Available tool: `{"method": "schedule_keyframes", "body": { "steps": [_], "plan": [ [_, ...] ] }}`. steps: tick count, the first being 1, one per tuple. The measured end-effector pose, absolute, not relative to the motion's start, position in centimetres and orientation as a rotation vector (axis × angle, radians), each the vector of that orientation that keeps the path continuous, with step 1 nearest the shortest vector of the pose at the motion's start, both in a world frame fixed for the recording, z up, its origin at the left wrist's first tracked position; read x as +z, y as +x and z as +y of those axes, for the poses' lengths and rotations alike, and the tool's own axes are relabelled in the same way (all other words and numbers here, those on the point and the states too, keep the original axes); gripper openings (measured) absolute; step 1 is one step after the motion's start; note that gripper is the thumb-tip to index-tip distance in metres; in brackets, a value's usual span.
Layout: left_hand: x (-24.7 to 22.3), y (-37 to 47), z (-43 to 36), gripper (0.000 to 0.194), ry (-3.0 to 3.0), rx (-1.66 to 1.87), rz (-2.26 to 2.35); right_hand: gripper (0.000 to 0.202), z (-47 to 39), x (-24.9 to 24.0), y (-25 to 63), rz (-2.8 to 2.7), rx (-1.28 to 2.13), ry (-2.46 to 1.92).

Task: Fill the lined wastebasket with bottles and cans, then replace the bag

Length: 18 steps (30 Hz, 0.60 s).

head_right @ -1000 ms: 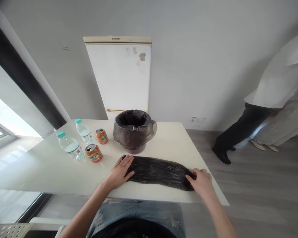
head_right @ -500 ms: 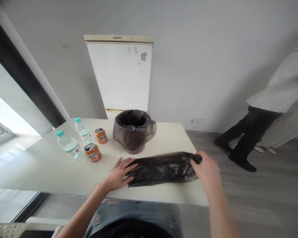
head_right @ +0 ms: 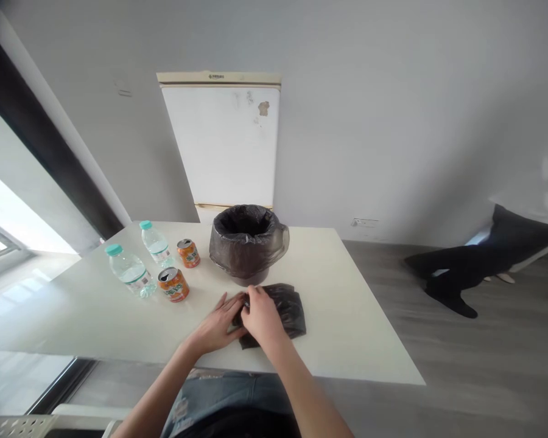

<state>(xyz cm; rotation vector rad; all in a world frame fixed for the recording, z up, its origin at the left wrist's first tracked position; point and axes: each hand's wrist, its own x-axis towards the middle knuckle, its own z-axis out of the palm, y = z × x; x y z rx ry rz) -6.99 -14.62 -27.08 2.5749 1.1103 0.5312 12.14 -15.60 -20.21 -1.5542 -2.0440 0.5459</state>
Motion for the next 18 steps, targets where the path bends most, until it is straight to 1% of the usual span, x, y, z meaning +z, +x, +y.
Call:
{"method": "schedule_keyframes", "body": {
  "steps": [3, 4, 6, 8, 10, 13, 16, 18],
  "plan": [
    [-27.4, -7.2, -14.5, 0.085, 2.462, 0.682, 1.109, 0.045, -16.0, -21.2, 11.8, -2.135, 0.581, -1.452],
    [-27.3, -7.3, -14.5, 0.089, 2.429, 0.737, 1.108, 0.046, -16.2, -21.4, 11.9, -2.163, 0.581, -1.443],
    [-26.9, -7.4, -14.7, 0.092, 2.404, 0.803, 1.079, 0.038, -16.7, -21.5, 12.2, -2.250, 0.590, -1.416],
    [-26.3, -7.5, -14.8, 0.090, 2.431, 0.799, 1.039, 0.030, -17.1, -21.3, 12.6, -2.360, 0.606, -1.355],
    [-25.7, -7.5, -14.9, 0.085, 2.469, 0.766, 1.024, 0.027, -17.6, -20.9, 13.2, -2.415, 0.640, -1.295],
    [-25.5, -7.3, -14.9, 0.075, 2.495, 0.723, 1.059, 0.039, -18.0, -19.9, 14.7, -2.349, 0.657, -1.263],
    [-25.8, -7.1, -14.8, 0.066, 2.542, 0.657, 1.089, 0.045, -17.7, -19.4, 16.8, -2.295, 0.473, -1.308],
    [-26.0, -6.9, -14.8, 0.065, 2.571, 0.641, 1.100, 0.046, -17.3, -20.0, 18.0, -2.372, 0.363, -1.321]
  ]
}}
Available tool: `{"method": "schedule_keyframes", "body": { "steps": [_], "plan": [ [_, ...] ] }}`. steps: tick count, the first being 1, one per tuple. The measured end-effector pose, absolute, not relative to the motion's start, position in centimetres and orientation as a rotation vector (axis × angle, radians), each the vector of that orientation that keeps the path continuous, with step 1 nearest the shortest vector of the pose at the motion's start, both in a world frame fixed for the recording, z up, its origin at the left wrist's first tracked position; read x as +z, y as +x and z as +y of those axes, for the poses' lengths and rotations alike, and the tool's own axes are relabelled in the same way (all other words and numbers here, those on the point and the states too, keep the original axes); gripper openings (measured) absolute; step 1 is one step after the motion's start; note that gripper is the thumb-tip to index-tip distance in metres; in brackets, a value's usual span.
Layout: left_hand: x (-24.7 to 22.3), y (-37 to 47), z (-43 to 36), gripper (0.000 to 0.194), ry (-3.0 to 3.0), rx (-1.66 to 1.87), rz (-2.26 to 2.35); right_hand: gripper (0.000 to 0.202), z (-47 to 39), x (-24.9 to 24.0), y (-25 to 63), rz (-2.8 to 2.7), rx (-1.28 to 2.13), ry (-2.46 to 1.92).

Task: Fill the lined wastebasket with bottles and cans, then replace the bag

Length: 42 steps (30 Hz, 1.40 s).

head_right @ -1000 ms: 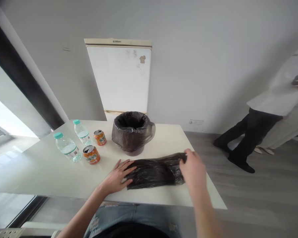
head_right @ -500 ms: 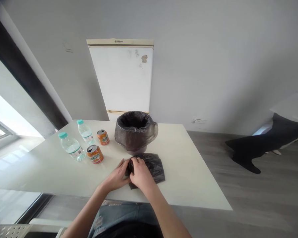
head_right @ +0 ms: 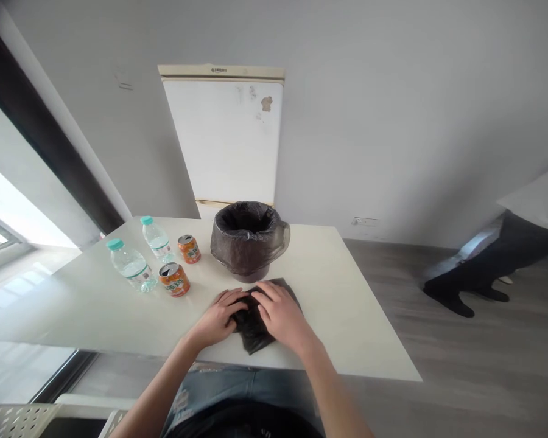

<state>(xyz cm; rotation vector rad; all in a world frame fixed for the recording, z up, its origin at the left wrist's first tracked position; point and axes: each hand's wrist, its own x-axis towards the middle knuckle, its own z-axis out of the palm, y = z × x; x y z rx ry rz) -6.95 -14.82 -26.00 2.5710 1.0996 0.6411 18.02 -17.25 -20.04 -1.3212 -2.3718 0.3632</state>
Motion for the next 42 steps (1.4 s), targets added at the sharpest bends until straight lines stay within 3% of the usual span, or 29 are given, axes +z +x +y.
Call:
{"method": "schedule_keyframes", "body": {
  "steps": [6, 12, 17, 22, 27, 30, 34, 36, 38, 42],
  "plan": [
    [-25.3, -7.3, -15.0, 0.077, 2.562, 0.771, 1.030, 0.063, -17.7, -25.5, 17.8, -2.551, 0.332, -1.543],
    [-25.2, -6.8, -16.9, 0.050, 2.660, 0.583, 0.938, 0.058, -19.4, -27.2, 16.7, -2.444, 0.136, -1.593],
    [-25.5, -7.1, -19.5, 0.073, 2.692, 0.565, 1.109, 0.051, -20.9, -25.2, 19.3, -2.450, 0.063, -1.369],
    [-24.9, -8.4, -21.1, 0.091, 2.713, 0.527, 0.974, 0.048, -22.9, -25.3, 22.1, -2.490, 0.182, -1.297],
    [-24.1, -7.6, -22.9, 0.053, 2.733, 0.440, 1.016, 0.049, -24.9, -26.2, 22.2, -2.487, 0.068, -1.361],
    [-24.5, -6.0, -23.5, 0.040, 2.714, 0.465, 1.032, 0.048, -26.0, -26.6, 21.3, -2.435, 0.009, -1.300],
    [-25.6, -3.4, -23.7, 0.016, 2.702, 0.492, 1.141, 0.081, -26.7, -27.7, 19.7, -2.483, 0.028, -1.155],
    [-25.7, -2.3, -23.8, 0.010, 2.693, 0.526, 1.177, 0.085, -26.5, -28.3, 19.1, -2.436, -0.024, -1.202],
    [-25.0, -1.7, -23.8, 0.024, 2.661, 0.565, 1.158, 0.086, -26.2, -28.7, 18.9, -2.358, -0.033, -1.227],
    [-23.2, -3.3, -23.1, 0.082, 2.667, 0.555, 0.942, 0.099, -25.8, -28.8, 19.9, -2.318, 0.145, -1.130]
  ]
}}
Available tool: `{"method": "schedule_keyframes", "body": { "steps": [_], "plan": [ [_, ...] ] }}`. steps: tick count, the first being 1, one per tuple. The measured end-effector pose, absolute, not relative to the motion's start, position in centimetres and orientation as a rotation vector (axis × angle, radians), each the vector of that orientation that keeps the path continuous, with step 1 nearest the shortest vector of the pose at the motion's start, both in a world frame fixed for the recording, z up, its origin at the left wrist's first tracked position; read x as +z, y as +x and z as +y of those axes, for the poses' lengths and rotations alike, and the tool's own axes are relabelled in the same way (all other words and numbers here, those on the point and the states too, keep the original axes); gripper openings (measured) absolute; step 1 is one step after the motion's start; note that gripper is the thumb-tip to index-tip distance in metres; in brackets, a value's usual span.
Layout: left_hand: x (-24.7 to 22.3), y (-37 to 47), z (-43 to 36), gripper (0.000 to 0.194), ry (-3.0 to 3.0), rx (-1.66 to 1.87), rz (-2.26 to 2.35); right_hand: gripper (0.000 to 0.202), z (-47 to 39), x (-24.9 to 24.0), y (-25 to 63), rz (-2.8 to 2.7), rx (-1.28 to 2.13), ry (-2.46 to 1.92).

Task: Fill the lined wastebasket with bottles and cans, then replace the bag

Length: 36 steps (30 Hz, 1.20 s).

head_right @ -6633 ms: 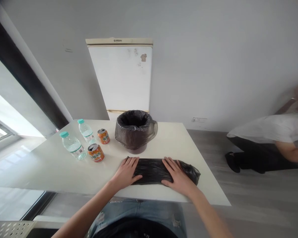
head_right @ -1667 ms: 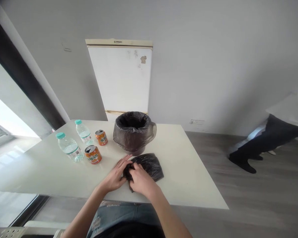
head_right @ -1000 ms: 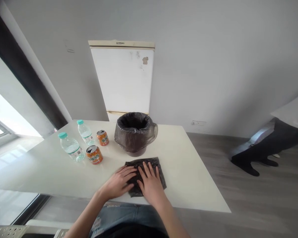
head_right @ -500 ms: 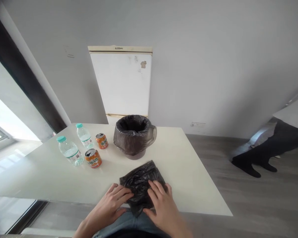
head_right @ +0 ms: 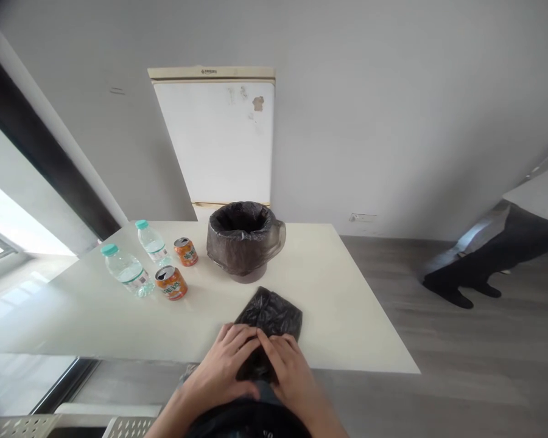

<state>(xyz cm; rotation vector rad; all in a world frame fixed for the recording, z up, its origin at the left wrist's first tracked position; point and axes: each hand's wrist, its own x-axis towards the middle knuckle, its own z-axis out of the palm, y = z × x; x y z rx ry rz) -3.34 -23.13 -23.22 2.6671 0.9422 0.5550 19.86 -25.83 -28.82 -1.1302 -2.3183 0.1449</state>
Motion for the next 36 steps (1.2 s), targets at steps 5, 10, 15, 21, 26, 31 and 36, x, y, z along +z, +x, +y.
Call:
{"method": "schedule_keyframes", "body": {
  "steps": [5, 10, 15, 21, 26, 31, 36],
  "plan": [
    [-24.0, -6.9, -22.0, 0.081, 2.705, 0.406, 0.759, 0.072, -26.1, -29.1, 22.2, -2.218, 0.342, -1.030],
    [-25.8, -5.6, -20.7, 0.048, 2.450, 0.675, 0.913, 0.029, -25.3, -27.7, 22.7, -1.805, 0.614, -1.249],
    [-25.3, -2.6, -17.8, 0.024, 2.052, 0.822, 1.328, 0.025, -21.8, -23.8, 21.6, -1.631, 0.916, -1.388],
    [-26.0, -1.7, -17.1, 0.006, 1.890, 0.925, 1.581, 0.022, -17.7, -23.2, 21.2, -1.697, 0.732, -1.584],
    [-27.1, -1.8, -18.1, 0.036, 2.051, 1.200, 1.677, 0.046, -17.8, -23.1, 21.2, -1.756, 0.676, -1.566],
    [-25.1, -2.3, -18.7, 0.048, 2.262, 1.174, 1.359, 0.038, -20.8, -22.7, 20.7, -1.797, 0.202, -1.213],
    [-26.0, -2.0, -17.6, 0.073, 2.692, 0.594, 0.973, 0.068, -20.9, -23.3, 19.6, -2.438, 0.165, -1.131]
  ]
}}
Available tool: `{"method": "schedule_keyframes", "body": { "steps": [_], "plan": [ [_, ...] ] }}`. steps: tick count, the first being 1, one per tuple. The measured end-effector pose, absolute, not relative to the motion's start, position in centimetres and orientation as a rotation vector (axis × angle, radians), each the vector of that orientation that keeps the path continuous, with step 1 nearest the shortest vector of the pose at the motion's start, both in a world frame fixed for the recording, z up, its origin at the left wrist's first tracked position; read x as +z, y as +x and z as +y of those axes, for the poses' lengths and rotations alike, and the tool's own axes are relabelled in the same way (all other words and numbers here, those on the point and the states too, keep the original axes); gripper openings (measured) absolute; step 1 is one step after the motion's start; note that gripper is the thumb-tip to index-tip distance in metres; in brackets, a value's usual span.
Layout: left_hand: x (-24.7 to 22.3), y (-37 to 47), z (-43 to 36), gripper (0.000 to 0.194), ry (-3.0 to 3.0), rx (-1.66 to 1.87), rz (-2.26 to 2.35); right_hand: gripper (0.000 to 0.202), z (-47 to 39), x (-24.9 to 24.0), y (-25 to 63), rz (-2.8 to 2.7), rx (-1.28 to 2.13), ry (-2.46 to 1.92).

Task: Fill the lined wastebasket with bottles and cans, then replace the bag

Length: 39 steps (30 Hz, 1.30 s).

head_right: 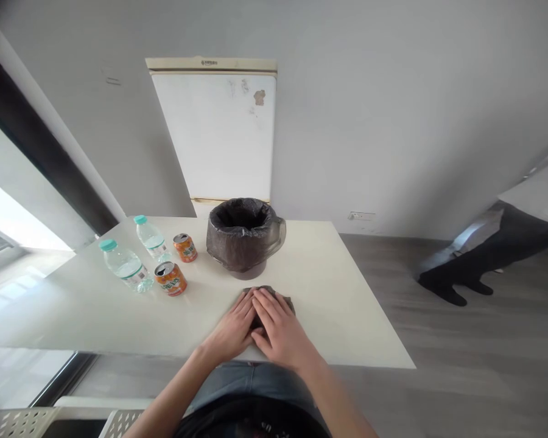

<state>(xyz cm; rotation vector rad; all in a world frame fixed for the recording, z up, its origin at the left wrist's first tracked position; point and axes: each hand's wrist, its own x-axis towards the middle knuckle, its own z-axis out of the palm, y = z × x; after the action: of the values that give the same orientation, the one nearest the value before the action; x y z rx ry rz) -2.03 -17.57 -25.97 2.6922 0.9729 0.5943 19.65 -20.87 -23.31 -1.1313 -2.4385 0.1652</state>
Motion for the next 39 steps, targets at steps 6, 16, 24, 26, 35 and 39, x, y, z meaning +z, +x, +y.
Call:
{"method": "schedule_keyframes", "body": {
  "steps": [6, 16, 24, 26, 35, 39],
  "plan": [
    [-28.6, -1.8, -16.7, 0.082, 2.747, 0.379, 1.051, 0.087, -18.6, -25.6, 20.2, -2.568, 0.216, -1.294],
    [-28.6, -1.9, -16.7, 0.080, 2.794, 0.336, 1.069, 0.085, -19.0, -26.7, 20.3, -2.559, 0.172, -1.267],
    [-26.7, -2.1, -17.3, 0.090, 2.772, 0.486, 1.109, 0.053, -19.7, -24.1, 23.0, -2.012, -0.047, -1.315],
    [-26.1, -2.3, -17.6, 0.081, 2.755, 0.527, 1.135, 0.046, -19.7, -24.3, 24.0, -2.067, 0.031, -1.271],
    [-25.7, -2.6, -17.2, 0.058, 2.717, 0.552, 1.118, 0.066, -20.2, -26.0, 23.6, -2.445, 0.158, -1.239],
    [-25.9, -2.3, -16.4, 0.051, 2.703, 0.525, 1.106, 0.067, -19.6, -26.7, 23.3, -2.432, 0.201, -1.332]
  ]
}}
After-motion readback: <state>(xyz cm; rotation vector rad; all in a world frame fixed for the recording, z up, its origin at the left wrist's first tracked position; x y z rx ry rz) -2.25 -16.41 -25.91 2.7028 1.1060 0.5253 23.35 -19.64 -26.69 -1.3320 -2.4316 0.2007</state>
